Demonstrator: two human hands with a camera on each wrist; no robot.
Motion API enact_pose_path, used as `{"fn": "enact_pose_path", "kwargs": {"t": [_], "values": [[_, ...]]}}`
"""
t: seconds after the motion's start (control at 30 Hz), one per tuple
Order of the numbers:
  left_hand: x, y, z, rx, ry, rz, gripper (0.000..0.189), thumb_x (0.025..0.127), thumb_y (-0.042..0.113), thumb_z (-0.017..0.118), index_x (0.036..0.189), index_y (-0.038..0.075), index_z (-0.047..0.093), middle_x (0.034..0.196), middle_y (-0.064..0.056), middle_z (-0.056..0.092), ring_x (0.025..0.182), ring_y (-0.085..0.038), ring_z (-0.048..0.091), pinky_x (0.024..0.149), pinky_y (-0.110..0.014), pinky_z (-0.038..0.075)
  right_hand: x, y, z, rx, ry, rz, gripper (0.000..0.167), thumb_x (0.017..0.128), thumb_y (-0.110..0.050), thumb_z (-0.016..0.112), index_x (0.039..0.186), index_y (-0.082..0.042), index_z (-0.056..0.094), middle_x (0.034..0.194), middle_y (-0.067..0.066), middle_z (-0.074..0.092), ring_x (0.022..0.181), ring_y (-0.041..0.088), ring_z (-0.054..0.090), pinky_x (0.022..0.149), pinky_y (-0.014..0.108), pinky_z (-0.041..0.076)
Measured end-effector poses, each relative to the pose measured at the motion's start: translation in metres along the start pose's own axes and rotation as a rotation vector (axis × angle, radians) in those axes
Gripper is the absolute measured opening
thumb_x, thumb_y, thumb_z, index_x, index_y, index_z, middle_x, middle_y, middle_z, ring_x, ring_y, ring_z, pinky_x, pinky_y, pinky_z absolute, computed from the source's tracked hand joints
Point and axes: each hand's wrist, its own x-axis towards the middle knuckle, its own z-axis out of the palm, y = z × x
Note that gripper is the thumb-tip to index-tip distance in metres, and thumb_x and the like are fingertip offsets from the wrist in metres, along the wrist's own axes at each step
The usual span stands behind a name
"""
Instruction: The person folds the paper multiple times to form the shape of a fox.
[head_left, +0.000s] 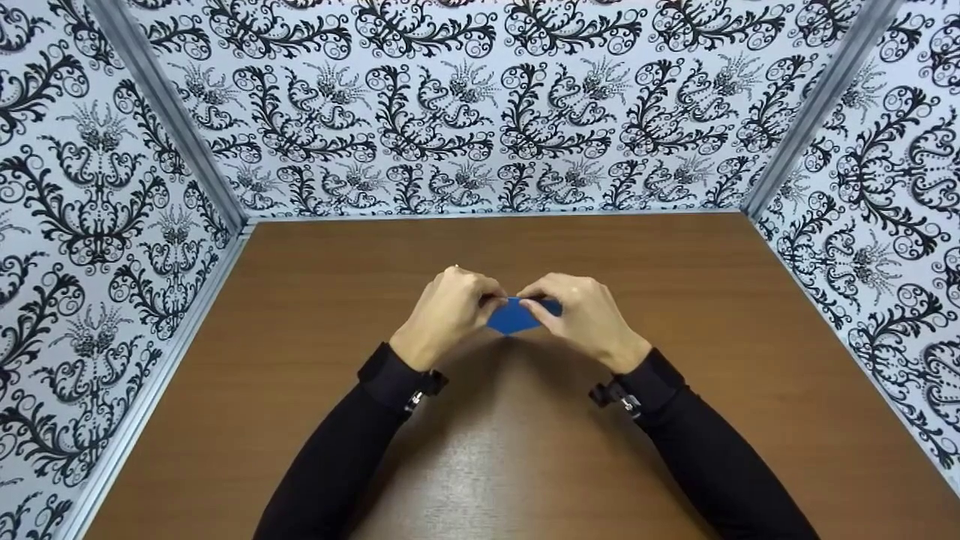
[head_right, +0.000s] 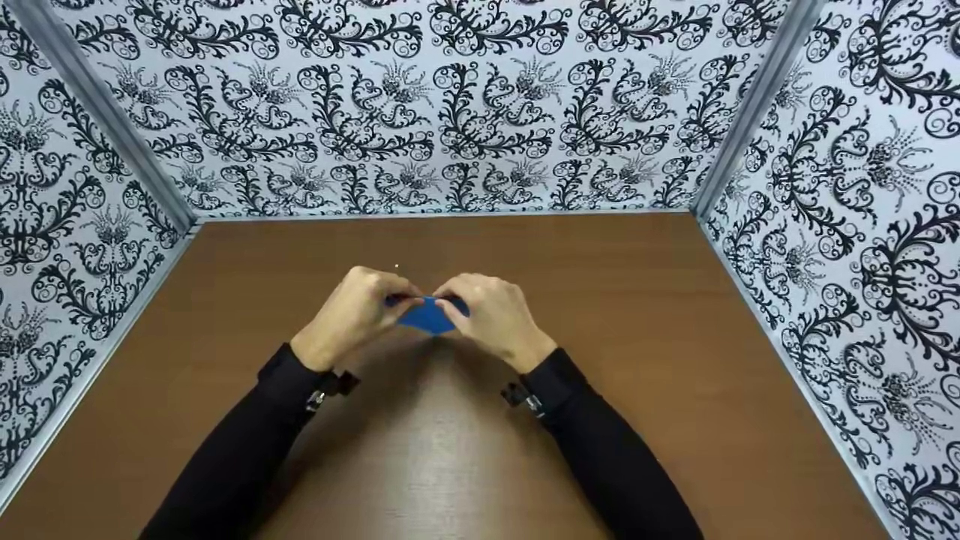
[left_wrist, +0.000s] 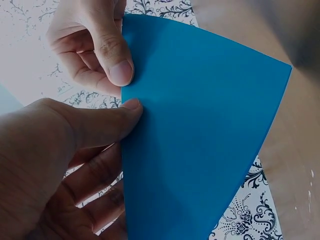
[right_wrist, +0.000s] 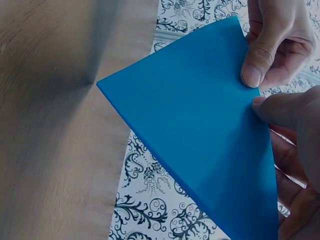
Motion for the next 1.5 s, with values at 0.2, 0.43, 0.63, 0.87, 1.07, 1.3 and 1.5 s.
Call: {"fn": "enact_pose_path", "kwargs": {"t": [0.2, 0.43, 0.63, 0.87, 1.07, 1.3, 1.5], "values": [[0.0, 0.002, -0.001, -0.01, -0.001, 0.01, 0.007, 0.109, 0.011, 0.086, 0.106, 0.009, 0.092, 0.096, -0.007, 0.09, 0.086, -0.025, 0.087, 0.082, -0.045, 0.074, 0.0, -0.001, 0.001, -0.005, 0.008, -0.001, 0.008, 0.109, -0.018, 0.088, 0.114, -0.012, 0.089, 0.105, 0.005, 0.089, 0.094, 0.023, 0.087, 0.083, 0.045, 0.074], [0.0, 0.001, 0.0, -0.02, 0.0, 0.021, 0.008, 0.109, 0.012, 0.086, 0.106, 0.009, 0.093, 0.095, -0.007, 0.09, 0.084, -0.024, 0.087, 0.081, -0.043, 0.074, -0.002, 0.001, 0.002, -0.004, 0.018, 0.001, 0.005, 0.107, -0.016, 0.09, 0.111, -0.012, 0.089, 0.102, 0.006, 0.088, 0.09, 0.025, 0.086, 0.08, 0.045, 0.073], [0.0, 0.001, 0.0, -0.03, -0.005, 0.02, 0.009, 0.109, 0.012, 0.086, 0.106, 0.01, 0.094, 0.096, -0.007, 0.091, 0.085, -0.024, 0.088, 0.081, -0.043, 0.074, -0.002, 0.003, 0.001, -0.005, 0.018, -0.015, 0.005, 0.108, -0.016, 0.089, 0.111, -0.012, 0.09, 0.099, 0.006, 0.088, 0.088, 0.023, 0.085, 0.079, 0.043, 0.072], [-0.001, 0.001, -0.002, -0.005, -0.012, -0.003, 0.01, 0.109, 0.011, 0.085, 0.104, 0.011, 0.093, 0.095, -0.005, 0.091, 0.085, -0.024, 0.087, 0.079, -0.043, 0.073, -0.005, 0.007, -0.006, 0.01, 0.029, -0.026, 0.007, 0.104, -0.01, 0.092, 0.11, -0.012, 0.09, 0.097, 0.006, 0.088, 0.084, 0.023, 0.085, 0.075, 0.042, 0.072], [-0.001, 0.0, -0.003, -0.014, -0.012, -0.022, 0.009, 0.11, 0.013, 0.086, 0.105, 0.011, 0.093, 0.097, -0.005, 0.091, 0.085, -0.023, 0.087, 0.078, -0.042, 0.073, -0.006, 0.014, -0.016, 0.033, 0.004, -0.014, 0.008, 0.103, -0.008, 0.092, 0.11, -0.008, 0.089, 0.098, 0.009, 0.089, 0.084, 0.024, 0.086, 0.075, 0.042, 0.073], [0.0, -0.001, -0.003, -0.024, -0.008, -0.035, 0.009, 0.11, 0.015, 0.086, 0.106, 0.011, 0.094, 0.098, -0.006, 0.092, 0.085, -0.023, 0.087, 0.079, -0.043, 0.074, -0.007, 0.027, -0.028, 0.046, -0.022, -0.022, 0.008, 0.103, -0.009, 0.092, 0.111, -0.008, 0.09, 0.1, 0.009, 0.09, 0.086, 0.024, 0.087, 0.077, 0.043, 0.074], [0.0, -0.003, -0.004, -0.02, 0.007, -0.022, 0.01, 0.11, 0.015, 0.086, 0.108, 0.01, 0.094, 0.099, -0.005, 0.092, 0.086, -0.023, 0.087, 0.08, -0.044, 0.073, -0.007, 0.035, -0.041, 0.05, -0.031, -0.015, 0.007, 0.101, -0.006, 0.093, 0.108, -0.007, 0.091, 0.098, 0.008, 0.09, 0.085, 0.022, 0.087, 0.077, 0.042, 0.074]]}}
